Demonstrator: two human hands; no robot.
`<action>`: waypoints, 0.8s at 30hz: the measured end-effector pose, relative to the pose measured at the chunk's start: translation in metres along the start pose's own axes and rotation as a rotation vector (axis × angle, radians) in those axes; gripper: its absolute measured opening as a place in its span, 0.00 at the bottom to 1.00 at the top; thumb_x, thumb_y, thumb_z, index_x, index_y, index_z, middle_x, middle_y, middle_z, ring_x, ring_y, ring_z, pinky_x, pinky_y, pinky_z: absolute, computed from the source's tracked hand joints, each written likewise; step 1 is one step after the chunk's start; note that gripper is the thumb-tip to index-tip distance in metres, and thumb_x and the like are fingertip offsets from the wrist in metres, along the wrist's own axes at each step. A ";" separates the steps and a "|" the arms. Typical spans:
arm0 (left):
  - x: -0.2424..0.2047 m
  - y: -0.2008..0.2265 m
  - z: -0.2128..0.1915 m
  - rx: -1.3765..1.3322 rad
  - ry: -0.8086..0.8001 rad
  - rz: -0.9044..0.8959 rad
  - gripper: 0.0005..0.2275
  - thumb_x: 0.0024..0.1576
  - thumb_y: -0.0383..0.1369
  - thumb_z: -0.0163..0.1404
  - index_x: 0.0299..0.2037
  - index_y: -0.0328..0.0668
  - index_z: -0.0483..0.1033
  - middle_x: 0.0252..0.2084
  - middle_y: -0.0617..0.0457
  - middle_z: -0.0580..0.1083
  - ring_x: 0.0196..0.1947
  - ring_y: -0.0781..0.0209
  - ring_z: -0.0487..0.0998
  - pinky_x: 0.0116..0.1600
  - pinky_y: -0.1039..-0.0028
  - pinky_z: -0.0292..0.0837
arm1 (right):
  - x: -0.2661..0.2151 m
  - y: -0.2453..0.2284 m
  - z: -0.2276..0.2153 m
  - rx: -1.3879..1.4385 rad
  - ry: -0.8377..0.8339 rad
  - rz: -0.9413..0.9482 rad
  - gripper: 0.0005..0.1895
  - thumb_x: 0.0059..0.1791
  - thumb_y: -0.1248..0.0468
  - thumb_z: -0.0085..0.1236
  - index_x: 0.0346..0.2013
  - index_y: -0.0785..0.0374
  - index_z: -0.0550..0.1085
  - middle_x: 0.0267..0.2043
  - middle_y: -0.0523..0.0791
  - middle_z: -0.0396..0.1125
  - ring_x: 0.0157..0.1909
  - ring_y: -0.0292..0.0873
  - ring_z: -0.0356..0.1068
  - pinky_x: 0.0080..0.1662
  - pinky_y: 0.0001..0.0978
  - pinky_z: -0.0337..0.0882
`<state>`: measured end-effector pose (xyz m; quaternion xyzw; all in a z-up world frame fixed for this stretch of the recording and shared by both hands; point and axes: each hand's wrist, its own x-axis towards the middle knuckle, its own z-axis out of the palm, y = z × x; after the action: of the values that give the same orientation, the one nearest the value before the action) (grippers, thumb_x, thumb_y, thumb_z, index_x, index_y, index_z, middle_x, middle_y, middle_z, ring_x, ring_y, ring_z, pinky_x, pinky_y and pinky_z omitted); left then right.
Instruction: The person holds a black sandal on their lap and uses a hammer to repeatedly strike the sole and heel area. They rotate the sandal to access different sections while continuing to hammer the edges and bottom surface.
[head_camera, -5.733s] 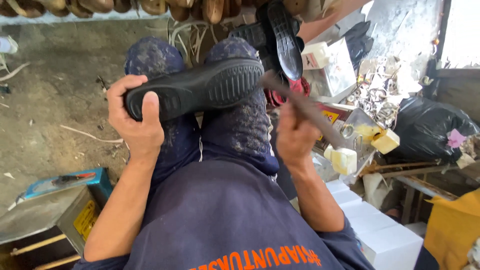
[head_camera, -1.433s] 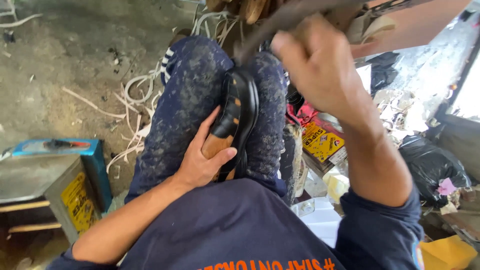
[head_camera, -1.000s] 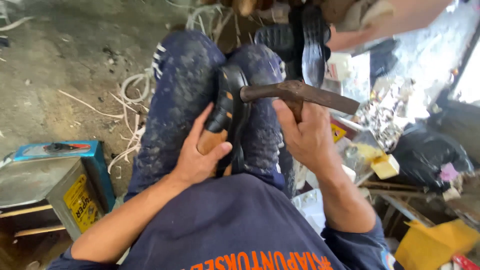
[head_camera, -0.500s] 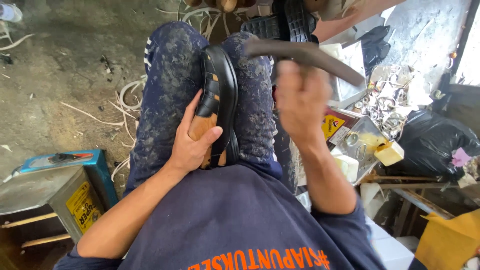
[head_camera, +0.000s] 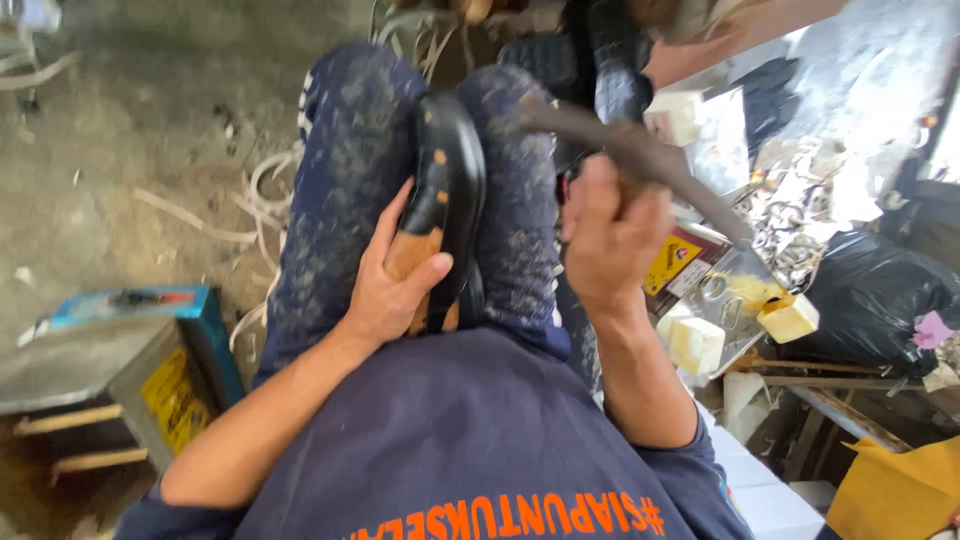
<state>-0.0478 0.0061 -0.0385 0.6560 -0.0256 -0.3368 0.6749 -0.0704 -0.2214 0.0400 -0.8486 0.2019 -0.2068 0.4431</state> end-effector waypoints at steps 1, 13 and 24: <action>0.004 -0.003 -0.002 0.031 -0.011 0.016 0.39 0.55 0.38 0.63 0.76 0.48 0.56 0.63 0.42 0.72 0.62 0.55 0.72 0.69 0.60 0.65 | -0.006 -0.005 0.005 -0.150 -0.095 -0.058 0.14 0.59 0.61 0.51 0.34 0.69 0.69 0.24 0.54 0.65 0.30 0.57 0.68 0.40 0.44 0.70; 0.018 -0.002 0.001 -0.068 0.044 0.008 0.38 0.54 0.34 0.63 0.75 0.51 0.57 0.66 0.46 0.71 0.64 0.60 0.70 0.73 0.64 0.62 | -0.087 0.036 0.017 -0.359 -0.053 -0.282 0.08 0.57 0.70 0.48 0.37 0.66 0.76 0.15 0.45 0.56 0.13 0.48 0.55 0.26 0.29 0.65; 0.037 0.025 0.039 -0.819 0.175 -0.087 0.27 0.63 0.33 0.52 0.73 0.41 0.60 0.64 0.41 0.72 0.60 0.51 0.76 0.68 0.55 0.72 | -0.037 0.034 0.033 -0.082 0.008 0.128 0.13 0.55 0.57 0.55 0.29 0.61 0.75 0.20 0.46 0.70 0.25 0.47 0.74 0.29 0.37 0.72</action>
<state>-0.0276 -0.0478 -0.0254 0.3601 0.1957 -0.2903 0.8647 -0.0892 -0.1973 -0.0123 -0.8505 0.2659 -0.1729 0.4196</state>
